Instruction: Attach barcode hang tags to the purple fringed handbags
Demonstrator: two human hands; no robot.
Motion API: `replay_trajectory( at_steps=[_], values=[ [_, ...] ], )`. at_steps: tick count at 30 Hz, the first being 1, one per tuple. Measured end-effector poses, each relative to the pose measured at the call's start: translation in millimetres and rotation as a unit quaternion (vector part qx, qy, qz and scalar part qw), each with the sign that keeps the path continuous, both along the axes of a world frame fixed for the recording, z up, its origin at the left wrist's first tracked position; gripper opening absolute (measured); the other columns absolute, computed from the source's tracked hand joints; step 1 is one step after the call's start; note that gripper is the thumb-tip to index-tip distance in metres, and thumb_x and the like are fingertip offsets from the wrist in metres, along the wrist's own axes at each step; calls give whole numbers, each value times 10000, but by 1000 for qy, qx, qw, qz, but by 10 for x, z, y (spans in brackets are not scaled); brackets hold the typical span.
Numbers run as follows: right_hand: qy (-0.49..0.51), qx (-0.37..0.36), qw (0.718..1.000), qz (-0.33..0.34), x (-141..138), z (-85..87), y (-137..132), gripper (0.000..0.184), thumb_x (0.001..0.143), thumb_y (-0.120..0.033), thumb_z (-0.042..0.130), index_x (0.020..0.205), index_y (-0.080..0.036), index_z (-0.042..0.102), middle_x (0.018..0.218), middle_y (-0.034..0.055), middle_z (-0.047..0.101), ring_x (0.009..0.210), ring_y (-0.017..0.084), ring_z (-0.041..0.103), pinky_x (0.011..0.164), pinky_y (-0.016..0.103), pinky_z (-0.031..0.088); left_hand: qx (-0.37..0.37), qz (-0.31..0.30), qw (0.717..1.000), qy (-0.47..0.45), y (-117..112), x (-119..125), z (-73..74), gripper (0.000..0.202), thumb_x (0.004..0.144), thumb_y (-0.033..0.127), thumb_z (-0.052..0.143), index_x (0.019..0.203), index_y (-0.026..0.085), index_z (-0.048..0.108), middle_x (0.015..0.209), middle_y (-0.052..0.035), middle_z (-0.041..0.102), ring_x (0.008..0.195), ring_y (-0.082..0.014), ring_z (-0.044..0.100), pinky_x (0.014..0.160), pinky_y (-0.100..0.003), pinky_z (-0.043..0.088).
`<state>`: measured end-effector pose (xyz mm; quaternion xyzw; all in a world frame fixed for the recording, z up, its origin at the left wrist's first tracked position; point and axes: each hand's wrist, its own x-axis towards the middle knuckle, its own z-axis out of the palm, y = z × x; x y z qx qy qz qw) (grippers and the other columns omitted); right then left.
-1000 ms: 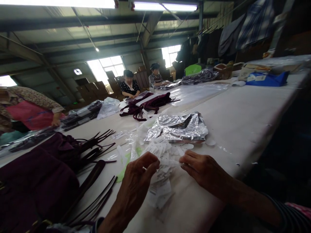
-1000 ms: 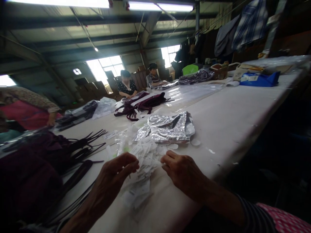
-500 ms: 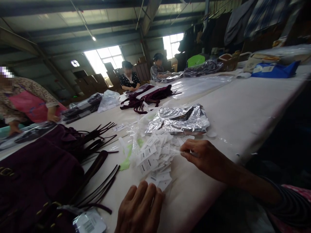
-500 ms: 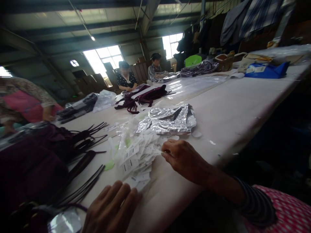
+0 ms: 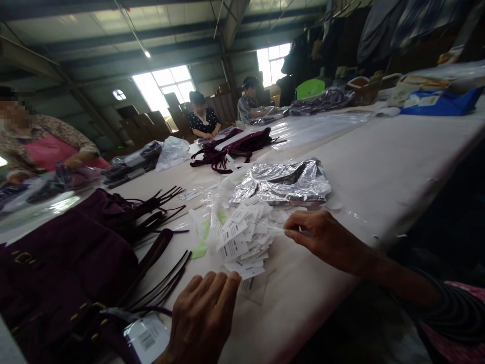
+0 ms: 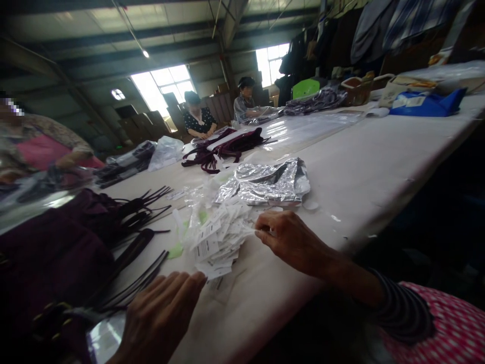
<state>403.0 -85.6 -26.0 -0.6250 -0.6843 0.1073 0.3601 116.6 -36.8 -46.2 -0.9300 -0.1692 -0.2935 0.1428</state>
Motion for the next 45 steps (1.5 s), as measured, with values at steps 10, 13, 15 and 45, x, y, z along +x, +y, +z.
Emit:
replay_trajectory(
  at_steps=[10, 13, 15, 45],
  values=[
    [-42, -6, 999, 15, 51, -62, -14, 94, 916, -196, 614, 866, -202, 693, 811, 4, 671, 718, 150, 597, 677, 269, 409, -143, -1, 989, -34, 160, 73, 466, 102, 960, 106, 559, 920, 199, 565, 1030, -50, 620, 911, -181, 578, 781, -298, 476],
    [-65, -6, 998, 14, 42, -84, -34, 95, 922, -190, 604, 867, -197, 680, 824, 15, 666, 732, 161, 604, 686, 273, 417, -233, 12, 972, -38, 178, 152, 589, 103, 989, 163, 522, 903, 218, 531, 992, -8, 625, 775, -126, 594, 715, -258, 489],
    [-65, -5, 998, 13, 40, -95, -36, 96, 924, -189, 603, 862, -197, 676, 825, 19, 664, 737, 165, 606, 694, 275, 423, -246, 11, 969, -8, 152, 164, 588, 82, 977, 187, 554, 906, 225, 539, 895, 11, 611, 730, -134, 585, 673, -265, 484],
    [-17, 9, 999, 28, -9, -228, -64, 72, 912, -167, 626, 853, -200, 650, 805, -1, 643, 713, 144, 595, 643, 256, 398, -757, 51, 644, -99, 502, 430, 645, 346, 726, 345, 803, 934, 158, 600, 719, 15, 652, 638, -128, 618, 594, -244, 527]
  ],
)
